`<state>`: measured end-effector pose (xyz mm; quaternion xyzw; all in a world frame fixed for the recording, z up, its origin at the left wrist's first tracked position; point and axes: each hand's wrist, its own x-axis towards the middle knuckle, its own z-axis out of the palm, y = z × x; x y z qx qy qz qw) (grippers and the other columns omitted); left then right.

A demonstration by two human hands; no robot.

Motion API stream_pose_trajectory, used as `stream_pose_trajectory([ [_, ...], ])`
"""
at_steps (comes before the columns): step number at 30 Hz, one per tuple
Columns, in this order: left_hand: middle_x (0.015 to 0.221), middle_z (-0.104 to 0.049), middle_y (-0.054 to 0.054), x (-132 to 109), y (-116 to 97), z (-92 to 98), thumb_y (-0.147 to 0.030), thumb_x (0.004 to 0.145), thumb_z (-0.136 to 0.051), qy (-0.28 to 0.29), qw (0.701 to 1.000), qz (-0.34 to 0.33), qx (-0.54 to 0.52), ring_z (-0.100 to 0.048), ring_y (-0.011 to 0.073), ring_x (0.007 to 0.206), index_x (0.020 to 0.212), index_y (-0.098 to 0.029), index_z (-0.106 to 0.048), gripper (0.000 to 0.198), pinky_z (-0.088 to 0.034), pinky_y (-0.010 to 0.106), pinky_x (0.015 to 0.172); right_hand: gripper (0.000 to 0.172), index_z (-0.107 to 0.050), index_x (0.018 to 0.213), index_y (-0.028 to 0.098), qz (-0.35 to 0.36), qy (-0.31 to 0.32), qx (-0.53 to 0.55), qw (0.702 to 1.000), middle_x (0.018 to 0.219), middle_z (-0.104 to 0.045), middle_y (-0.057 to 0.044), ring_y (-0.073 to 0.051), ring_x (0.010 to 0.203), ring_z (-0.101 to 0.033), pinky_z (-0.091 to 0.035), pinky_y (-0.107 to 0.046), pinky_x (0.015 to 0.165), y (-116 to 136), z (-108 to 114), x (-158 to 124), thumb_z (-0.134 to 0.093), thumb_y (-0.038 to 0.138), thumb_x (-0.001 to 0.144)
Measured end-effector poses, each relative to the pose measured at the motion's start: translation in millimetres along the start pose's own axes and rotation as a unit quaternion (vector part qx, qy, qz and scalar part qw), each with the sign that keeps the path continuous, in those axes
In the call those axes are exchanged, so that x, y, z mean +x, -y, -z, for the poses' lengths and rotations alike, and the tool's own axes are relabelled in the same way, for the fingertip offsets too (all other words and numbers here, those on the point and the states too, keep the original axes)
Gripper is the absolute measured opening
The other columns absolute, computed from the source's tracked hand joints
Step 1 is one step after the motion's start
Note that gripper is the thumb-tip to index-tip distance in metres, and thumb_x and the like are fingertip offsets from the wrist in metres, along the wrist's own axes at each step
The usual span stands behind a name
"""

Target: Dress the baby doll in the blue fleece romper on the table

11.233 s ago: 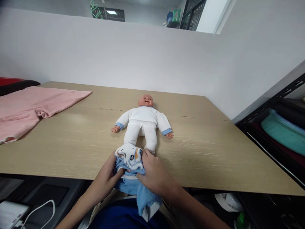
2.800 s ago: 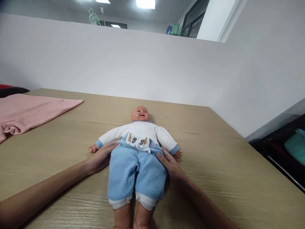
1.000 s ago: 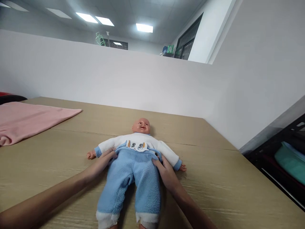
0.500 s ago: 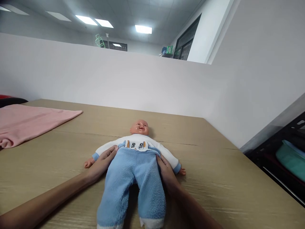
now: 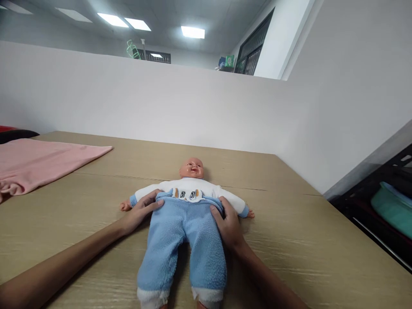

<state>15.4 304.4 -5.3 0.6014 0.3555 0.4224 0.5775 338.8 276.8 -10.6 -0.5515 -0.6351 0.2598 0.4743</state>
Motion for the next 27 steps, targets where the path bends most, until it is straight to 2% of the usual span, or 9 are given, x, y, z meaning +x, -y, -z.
stream_pose_trajectory([
  [3,0.122,-0.072,0.007,0.5,3.5,-3.3,-0.055,0.096,-0.074,-0.016,0.999,0.001,-0.039,-0.063,0.0278,0.117,0.123,-0.024,-0.071,0.041,-0.048,0.038,0.105,0.029,-0.06,0.087,0.026,0.057,-0.021,-0.071,0.996,0.093,-0.064,-0.005,-0.028,0.093,-0.061,-0.051,-0.043,0.09,18.9,4.2,-4.1,-0.061,0.053,0.099],
  [6,0.125,-0.074,0.01,6.8,7.6,-4.7,-0.059,0.096,-0.073,-0.029,0.996,0.02,-0.085,-0.064,0.0304,0.12,0.118,-0.022,-0.073,0.043,-0.049,0.04,0.107,0.023,-0.065,0.096,0.026,0.067,0.027,-0.05,0.996,0.098,-0.067,-0.005,-0.028,0.098,-0.062,-0.049,-0.041,0.095,35.2,7.4,2.1,-0.063,0.048,0.1],
  [10,0.108,-0.076,0.008,12.4,7.0,-6.4,-0.061,0.092,-0.078,-0.044,0.994,0.051,-0.088,-0.065,0.0285,0.106,0.099,-0.021,-0.072,0.041,-0.051,0.039,0.099,0.032,-0.071,0.106,0.026,-0.036,0.152,0.102,0.982,0.104,-0.075,-0.004,-0.029,0.107,-0.069,-0.053,-0.04,0.101,43.7,8.8,25.8,-0.076,0.053,0.089],
  [14,0.1,-0.07,0.001,9.7,1.9,-12.9,-0.056,0.09,-0.084,-0.074,0.973,0.038,-0.214,-0.063,0.0197,0.093,0.105,-0.024,-0.064,0.041,-0.05,0.031,0.086,0.053,-0.073,0.12,0.027,-0.152,0.178,0.273,0.933,0.125,-0.08,-0.008,-0.032,0.124,-0.072,-0.055,-0.045,0.109,39.9,6.6,52.1,-0.085,0.061,0.08],
  [15,0.099,-0.068,0.0,8.9,1.3,-14.3,-0.056,0.088,-0.086,-0.089,0.965,0.029,-0.246,-0.062,0.018,0.092,0.104,-0.024,-0.062,0.043,-0.049,0.029,0.085,0.055,-0.074,0.12,0.027,-0.161,0.18,0.272,0.931,0.126,-0.08,-0.009,-0.032,0.125,-0.072,-0.055,-0.047,0.11,37.7,5.5,57.0,-0.087,0.062,0.079],
  [17,0.094,-0.065,-0.002,8.3,2.2,-15.5,-0.058,0.087,-0.088,-0.115,0.955,0.014,-0.274,-0.059,0.0155,0.086,0.099,-0.023,-0.058,0.047,-0.048,0.026,0.081,0.057,-0.076,0.113,0.027,-0.141,0.175,0.217,0.95,0.123,-0.081,-0.01,-0.033,0.124,-0.072,-0.054,-0.048,0.111,32.7,2.6,63.8,-0.092,0.063,0.073],
  [21,0.083,-0.055,-0.005,10.7,10.4,-11.4,-0.058,0.095,-0.08,-0.138,0.968,0.003,-0.21,-0.047,0.0123,0.073,0.098,-0.023,-0.06,0.04,-0.039,0.025,0.069,0.049,-0.074,0.102,0.025,-0.076,0.134,0.117,0.981,0.112,-0.079,-0.009,-0.032,0.115,-0.071,-0.054,-0.047,0.107,26.6,-3.4,67.3,-0.089,0.06,0.071],
  [24,0.097,-0.062,-0.002,12.0,13.7,-8.9,-0.053,0.099,-0.076,-0.12,0.98,-0.003,-0.156,-0.054,0.0155,0.088,0.106,-0.022,-0.066,0.034,-0.043,0.026,0.081,0.039,-0.072,0.106,0.025,-0.065,0.111,0.07,0.989,0.112,-0.076,-0.009,-0.031,0.109,-0.069,-0.054,-0.046,0.102,31.9,-5.5,68.3,-0.079,0.049,0.076],
  [27,0.108,-0.064,0.002,10.1,10.4,-11.3,-0.051,0.101,-0.073,-0.119,0.988,-0.038,-0.089,-0.055,0.0203,0.105,0.11,-0.021,-0.068,0.032,-0.043,0.029,0.097,0.035,-0.07,0.113,0.025,-0.016,0.077,0.0,0.997,0.12,-0.075,-0.01,-0.029,0.107,-0.067,-0.053,-0.046,0.1,49.2,-9.3,76.4,-0.071,0.041,0.082],
])
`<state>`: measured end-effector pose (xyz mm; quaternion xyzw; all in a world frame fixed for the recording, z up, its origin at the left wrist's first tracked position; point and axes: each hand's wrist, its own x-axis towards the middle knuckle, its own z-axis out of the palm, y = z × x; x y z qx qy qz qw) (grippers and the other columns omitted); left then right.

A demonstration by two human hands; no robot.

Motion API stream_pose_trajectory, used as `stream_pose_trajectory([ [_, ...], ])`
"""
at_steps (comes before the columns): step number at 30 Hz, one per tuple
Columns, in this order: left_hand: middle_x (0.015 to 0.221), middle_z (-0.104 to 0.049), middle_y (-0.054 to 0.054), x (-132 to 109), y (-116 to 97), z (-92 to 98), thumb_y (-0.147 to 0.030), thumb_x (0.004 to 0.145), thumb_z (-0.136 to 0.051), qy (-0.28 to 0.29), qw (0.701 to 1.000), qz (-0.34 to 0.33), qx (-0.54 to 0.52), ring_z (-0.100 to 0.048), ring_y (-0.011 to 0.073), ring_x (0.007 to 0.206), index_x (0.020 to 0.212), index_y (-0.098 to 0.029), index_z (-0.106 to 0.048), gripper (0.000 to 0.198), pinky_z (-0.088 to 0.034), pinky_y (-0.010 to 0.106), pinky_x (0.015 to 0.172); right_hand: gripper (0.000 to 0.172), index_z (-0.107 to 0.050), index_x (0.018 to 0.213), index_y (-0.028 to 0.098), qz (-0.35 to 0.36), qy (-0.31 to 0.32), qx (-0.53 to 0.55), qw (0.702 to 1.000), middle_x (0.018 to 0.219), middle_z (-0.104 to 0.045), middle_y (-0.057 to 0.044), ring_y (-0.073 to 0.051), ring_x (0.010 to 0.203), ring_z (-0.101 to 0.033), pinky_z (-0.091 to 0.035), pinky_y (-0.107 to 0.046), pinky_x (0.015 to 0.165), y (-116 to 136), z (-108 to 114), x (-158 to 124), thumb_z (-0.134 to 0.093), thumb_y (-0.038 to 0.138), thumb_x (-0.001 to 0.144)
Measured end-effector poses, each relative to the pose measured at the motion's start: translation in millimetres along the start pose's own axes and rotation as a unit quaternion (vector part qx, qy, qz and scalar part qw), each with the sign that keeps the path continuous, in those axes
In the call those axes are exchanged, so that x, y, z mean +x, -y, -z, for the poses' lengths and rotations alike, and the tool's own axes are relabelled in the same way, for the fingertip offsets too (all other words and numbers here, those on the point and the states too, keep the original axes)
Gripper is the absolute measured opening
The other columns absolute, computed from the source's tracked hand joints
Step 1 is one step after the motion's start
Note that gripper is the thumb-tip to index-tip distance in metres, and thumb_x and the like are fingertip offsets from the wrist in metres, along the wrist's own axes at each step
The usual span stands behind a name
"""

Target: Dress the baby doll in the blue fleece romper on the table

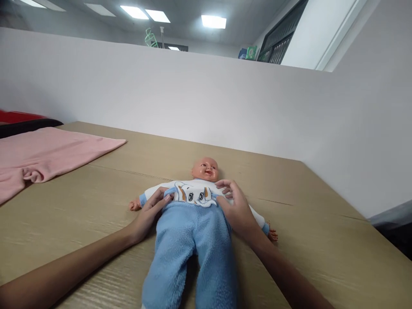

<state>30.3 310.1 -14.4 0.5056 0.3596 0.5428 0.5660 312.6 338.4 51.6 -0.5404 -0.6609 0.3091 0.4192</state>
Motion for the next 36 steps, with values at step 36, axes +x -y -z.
stream_pose_trajectory([
  [36,0.123,-0.059,0.006,-27.3,4.9,-1.1,-0.022,0.11,-0.059,-0.156,0.9,-0.37,0.17,-0.057,0.0194,0.123,0.121,-0.028,-0.067,0.014,-0.046,0.033,0.109,0.047,-0.069,0.115,0.024,0.273,0.39,-0.012,0.879,0.117,-0.073,-0.003,-0.022,0.113,-0.068,-0.051,-0.036,0.1,48.8,-78.2,90.4,-0.054,-0.002,0.078],
])
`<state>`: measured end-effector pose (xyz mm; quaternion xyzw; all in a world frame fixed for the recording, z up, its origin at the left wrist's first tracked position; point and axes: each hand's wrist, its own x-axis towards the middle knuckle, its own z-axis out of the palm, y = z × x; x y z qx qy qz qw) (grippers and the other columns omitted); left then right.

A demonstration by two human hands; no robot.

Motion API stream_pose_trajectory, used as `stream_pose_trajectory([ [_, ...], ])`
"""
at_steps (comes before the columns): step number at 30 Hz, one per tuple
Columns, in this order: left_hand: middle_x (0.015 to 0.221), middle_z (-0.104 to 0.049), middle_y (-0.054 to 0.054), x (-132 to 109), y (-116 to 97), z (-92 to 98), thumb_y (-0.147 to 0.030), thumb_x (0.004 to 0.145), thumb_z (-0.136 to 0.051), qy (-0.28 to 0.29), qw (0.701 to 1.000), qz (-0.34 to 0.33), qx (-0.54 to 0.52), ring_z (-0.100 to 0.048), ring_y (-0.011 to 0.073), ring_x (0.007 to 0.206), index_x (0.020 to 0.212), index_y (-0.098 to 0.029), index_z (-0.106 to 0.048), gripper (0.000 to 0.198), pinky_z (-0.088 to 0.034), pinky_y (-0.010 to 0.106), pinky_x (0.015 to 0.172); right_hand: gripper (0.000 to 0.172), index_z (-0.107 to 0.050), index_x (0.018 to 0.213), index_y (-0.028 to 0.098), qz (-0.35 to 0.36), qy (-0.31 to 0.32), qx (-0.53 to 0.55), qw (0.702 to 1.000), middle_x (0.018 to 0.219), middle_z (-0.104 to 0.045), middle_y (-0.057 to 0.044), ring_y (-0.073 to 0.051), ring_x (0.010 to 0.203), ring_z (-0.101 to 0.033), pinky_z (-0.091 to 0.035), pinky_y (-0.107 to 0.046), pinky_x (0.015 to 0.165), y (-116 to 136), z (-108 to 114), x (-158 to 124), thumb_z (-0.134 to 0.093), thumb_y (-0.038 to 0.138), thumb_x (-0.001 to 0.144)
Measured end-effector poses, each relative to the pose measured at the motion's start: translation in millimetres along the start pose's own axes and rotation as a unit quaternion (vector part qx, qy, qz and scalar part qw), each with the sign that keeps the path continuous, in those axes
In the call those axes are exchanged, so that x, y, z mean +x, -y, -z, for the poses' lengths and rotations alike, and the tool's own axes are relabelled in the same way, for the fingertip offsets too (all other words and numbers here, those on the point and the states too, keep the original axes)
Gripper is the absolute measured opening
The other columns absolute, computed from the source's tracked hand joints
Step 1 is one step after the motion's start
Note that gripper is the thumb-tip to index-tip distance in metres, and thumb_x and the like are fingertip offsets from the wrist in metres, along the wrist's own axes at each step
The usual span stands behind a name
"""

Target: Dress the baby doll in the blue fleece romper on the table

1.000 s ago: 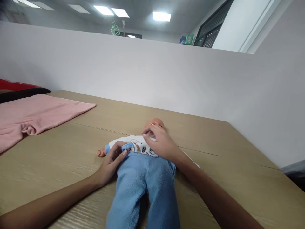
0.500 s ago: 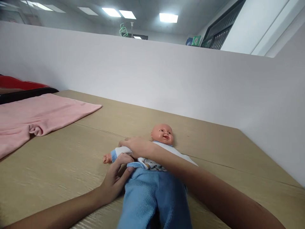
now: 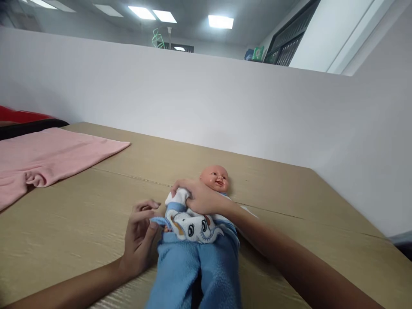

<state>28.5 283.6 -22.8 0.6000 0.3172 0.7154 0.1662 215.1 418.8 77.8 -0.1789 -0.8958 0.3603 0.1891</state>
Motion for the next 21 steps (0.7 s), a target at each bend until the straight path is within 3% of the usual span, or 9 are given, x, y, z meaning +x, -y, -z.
stream_pose_trajectory([
  [3,0.113,-0.068,0.003,8.8,6.5,-7.2,-0.037,0.109,-0.066,-0.051,0.981,0.17,-0.082,-0.064,0.0175,0.108,0.113,-0.028,-0.068,0.01,-0.052,0.028,0.095,0.042,-0.072,0.117,0.022,0.004,0.017,0.009,1.0,0.12,-0.076,-0.005,-0.023,0.115,-0.071,-0.053,-0.038,0.102,5.5,-4.3,-2.2,-0.06,0.003,0.082],
  [5,0.099,-0.069,0.001,15.0,13.2,-9.6,-0.049,0.102,-0.074,-0.061,0.951,0.28,-0.114,-0.064,0.0161,0.091,0.107,-0.026,-0.068,0.024,-0.052,0.026,0.083,0.034,-0.074,0.119,0.022,-0.013,-0.006,0.003,1.0,0.126,-0.077,-0.007,-0.024,0.121,-0.07,-0.052,-0.04,0.108,13.3,-6.7,-4.9,-0.062,0.011,0.089],
  [7,0.091,-0.068,-0.001,18.9,20.3,-10.0,-0.057,0.097,-0.078,-0.043,0.926,0.346,-0.143,-0.062,0.0153,0.082,0.105,-0.024,-0.068,0.035,-0.051,0.025,0.076,0.021,-0.076,0.115,0.022,-0.059,-0.054,-0.038,0.996,0.127,-0.078,-0.009,-0.025,0.123,-0.069,-0.05,-0.041,0.109,26.8,-9.0,-10.0,-0.061,0.025,0.1],
  [10,0.096,-0.07,-0.001,20.9,27.0,-8.8,-0.061,0.094,-0.079,-0.014,0.911,0.379,-0.164,-0.065,0.0156,0.087,0.106,-0.024,-0.067,0.041,-0.053,0.025,0.079,0.035,-0.076,0.102,0.021,-0.18,-0.098,-0.121,0.971,0.102,-0.08,-0.008,-0.023,0.095,-0.071,-0.051,-0.037,0.085,52.9,-14.8,-20.5,-0.058,0.05,0.107],
  [13,0.11,-0.072,0.002,22.3,27.6,-6.5,-0.06,0.095,-0.078,0.022,0.902,0.388,-0.188,-0.068,0.0174,0.102,0.109,-0.023,-0.067,0.041,-0.054,0.026,0.088,0.033,-0.072,0.091,0.021,-0.245,-0.066,-0.178,0.951,0.086,-0.076,-0.005,-0.021,0.077,-0.064,-0.043,-0.035,0.069,69.9,-22.7,-28.9,-0.063,0.05,0.104],
  [16,0.104,-0.072,0.0,27.7,27.1,-3.5,-0.059,0.096,-0.078,0.052,0.881,0.412,-0.225,-0.067,0.0145,0.092,0.108,-0.023,-0.063,0.04,-0.054,0.024,0.08,0.026,-0.074,0.093,0.021,-0.224,-0.051,-0.144,0.963,0.099,-0.08,-0.006,-0.024,0.089,-0.068,-0.047,-0.037,0.079,68.2,-28.0,-32.3,-0.061,0.041,0.105],
  [19,0.082,-0.067,-0.007,37.2,30.3,-1.9,-0.062,0.09,-0.083,0.067,0.87,0.428,-0.235,-0.058,0.0103,0.066,0.11,-0.026,-0.056,0.049,-0.047,0.02,0.062,0.027,-0.075,0.108,0.021,-0.198,-0.097,-0.069,0.973,0.118,-0.08,-0.009,-0.028,0.11,-0.07,-0.05,-0.039,0.097,56.0,-29.8,-33.7,-0.057,0.04,0.107],
  [21,0.074,-0.065,-0.008,43.9,34.4,-2.7,-0.065,0.085,-0.086,0.081,0.873,0.428,-0.22,-0.054,0.0101,0.06,0.111,-0.026,-0.055,0.056,-0.043,0.02,0.056,0.032,-0.074,0.112,0.02,-0.2,-0.119,-0.024,0.972,0.121,-0.08,-0.009,-0.027,0.113,-0.07,-0.051,-0.037,0.1,47.9,-30.4,-35.0,-0.054,0.044,0.108],
])
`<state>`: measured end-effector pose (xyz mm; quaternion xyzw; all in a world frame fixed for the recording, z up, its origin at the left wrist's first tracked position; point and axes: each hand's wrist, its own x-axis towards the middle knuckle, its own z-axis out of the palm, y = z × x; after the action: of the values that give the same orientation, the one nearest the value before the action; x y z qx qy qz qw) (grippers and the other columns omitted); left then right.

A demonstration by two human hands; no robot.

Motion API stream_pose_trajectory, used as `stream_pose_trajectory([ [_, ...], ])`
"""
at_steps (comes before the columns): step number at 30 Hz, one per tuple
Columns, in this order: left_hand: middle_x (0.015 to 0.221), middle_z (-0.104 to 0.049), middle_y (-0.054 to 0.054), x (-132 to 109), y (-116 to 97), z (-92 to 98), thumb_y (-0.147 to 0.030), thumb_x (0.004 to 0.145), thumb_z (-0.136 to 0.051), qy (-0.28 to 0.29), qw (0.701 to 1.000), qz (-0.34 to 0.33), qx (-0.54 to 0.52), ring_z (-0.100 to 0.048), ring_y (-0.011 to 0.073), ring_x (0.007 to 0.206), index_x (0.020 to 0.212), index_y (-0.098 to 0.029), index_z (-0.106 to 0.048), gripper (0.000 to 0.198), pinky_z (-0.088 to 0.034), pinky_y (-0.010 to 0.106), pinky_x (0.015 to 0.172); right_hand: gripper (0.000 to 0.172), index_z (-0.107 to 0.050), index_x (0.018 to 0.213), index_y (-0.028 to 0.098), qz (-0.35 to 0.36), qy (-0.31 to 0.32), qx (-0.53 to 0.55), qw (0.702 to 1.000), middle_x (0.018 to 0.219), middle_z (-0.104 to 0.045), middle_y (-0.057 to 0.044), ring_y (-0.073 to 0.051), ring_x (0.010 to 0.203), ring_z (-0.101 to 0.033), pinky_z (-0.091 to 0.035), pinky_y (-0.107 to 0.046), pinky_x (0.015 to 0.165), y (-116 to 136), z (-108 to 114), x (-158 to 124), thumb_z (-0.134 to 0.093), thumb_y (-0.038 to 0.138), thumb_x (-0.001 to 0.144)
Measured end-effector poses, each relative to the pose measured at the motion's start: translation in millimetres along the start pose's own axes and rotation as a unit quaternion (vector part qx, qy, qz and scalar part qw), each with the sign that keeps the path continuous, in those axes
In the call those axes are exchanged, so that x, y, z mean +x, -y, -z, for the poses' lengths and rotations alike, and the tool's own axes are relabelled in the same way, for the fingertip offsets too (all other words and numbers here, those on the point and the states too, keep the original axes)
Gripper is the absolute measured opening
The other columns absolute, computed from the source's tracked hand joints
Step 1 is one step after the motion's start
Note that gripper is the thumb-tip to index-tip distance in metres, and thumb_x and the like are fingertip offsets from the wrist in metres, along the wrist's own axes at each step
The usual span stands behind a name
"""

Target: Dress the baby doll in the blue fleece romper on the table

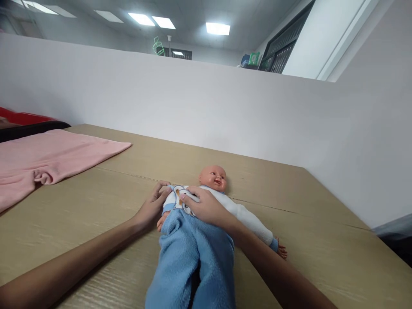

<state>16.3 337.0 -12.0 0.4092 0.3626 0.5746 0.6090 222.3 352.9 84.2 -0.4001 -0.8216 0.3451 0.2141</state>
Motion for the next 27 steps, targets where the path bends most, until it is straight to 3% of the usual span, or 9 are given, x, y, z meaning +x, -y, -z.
stream_pose_trajectory([
  [5,0.085,-0.074,-0.003,19.8,2.1,0.0,-0.062,0.079,-0.092,0.049,0.997,0.05,-0.031,-0.064,0.0133,0.068,0.112,-0.026,-0.057,0.06,-0.049,0.022,0.06,0.04,-0.071,0.109,0.017,-0.015,0.013,0.066,0.998,0.107,-0.079,-0.007,-0.025,0.102,-0.071,-0.054,-0.033,0.09,-14.0,-2.2,1.3,-0.05,0.052,0.109],
  [7,0.091,-0.075,-0.001,28.2,4.7,0.3,-0.054,0.081,-0.094,0.076,0.992,0.085,-0.055,-0.067,0.0135,0.073,0.11,-0.023,-0.061,0.053,-0.052,0.023,0.065,0.04,-0.071,0.105,0.017,-0.011,-0.016,0.046,0.999,0.102,-0.079,-0.007,-0.025,0.099,-0.071,-0.053,-0.033,0.089,-16.7,-2.6,0.2,-0.049,0.05,0.11],
  [12,0.099,-0.074,0.004,42.7,5.9,-0.1,-0.043,0.084,-0.092,0.107,0.987,0.11,-0.048,-0.069,0.0164,0.085,0.104,-0.016,-0.072,0.039,-0.056,0.026,0.079,0.031,-0.073,0.105,0.019,-0.01,-0.134,-0.176,0.975,0.106,-0.082,-0.011,-0.027,0.099,-0.074,-0.048,-0.034,0.086,-12.4,0.2,-9.5,-0.049,0.038,0.111],
  [17,0.094,-0.074,0.002,38.9,3.2,-3.1,-0.049,0.08,-0.095,0.095,0.991,0.094,0.004,-0.067,0.016,0.08,0.101,-0.019,-0.071,0.044,-0.051,0.025,0.071,0.033,-0.074,0.113,0.02,-0.101,-0.115,-0.284,0.946,0.105,-0.084,-0.015,-0.031,0.094,-0.077,-0.039,-0.035,0.07,-6.3,7.5,-17.1,-0.051,0.044,0.112],
  [22,0.089,-0.071,0.0,34.1,-1.6,-4.8,-0.056,0.077,-0.096,0.091,0.992,0.073,0.051,-0.062,0.0139,0.076,0.099,-0.019,-0.07,0.051,-0.046,0.022,0.067,0.027,-0.075,0.103,0.02,-0.101,-0.089,-0.232,0.963,0.104,-0.084,-0.012,-0.029,0.095,-0.075,-0.039,-0.033,0.073,-12.9,14.6,-14.7,-0.057,0.04,0.109],
  [27,0.087,-0.072,-0.002,39.9,-5.0,-5.2,-0.057,0.081,-0.093,0.11,0.988,0.099,0.039,-0.065,0.0153,0.071,0.108,-0.024,-0.062,0.053,-0.047,0.023,0.062,0.029,-0.075,0.095,0.019,-0.068,-0.068,-0.151,0.984,0.103,-0.083,-0.009,-0.025,0.097,-0.073,-0.042,-0.031,0.079,-24.6,18.6,-9.0,-0.058,0.039,0.109],
])
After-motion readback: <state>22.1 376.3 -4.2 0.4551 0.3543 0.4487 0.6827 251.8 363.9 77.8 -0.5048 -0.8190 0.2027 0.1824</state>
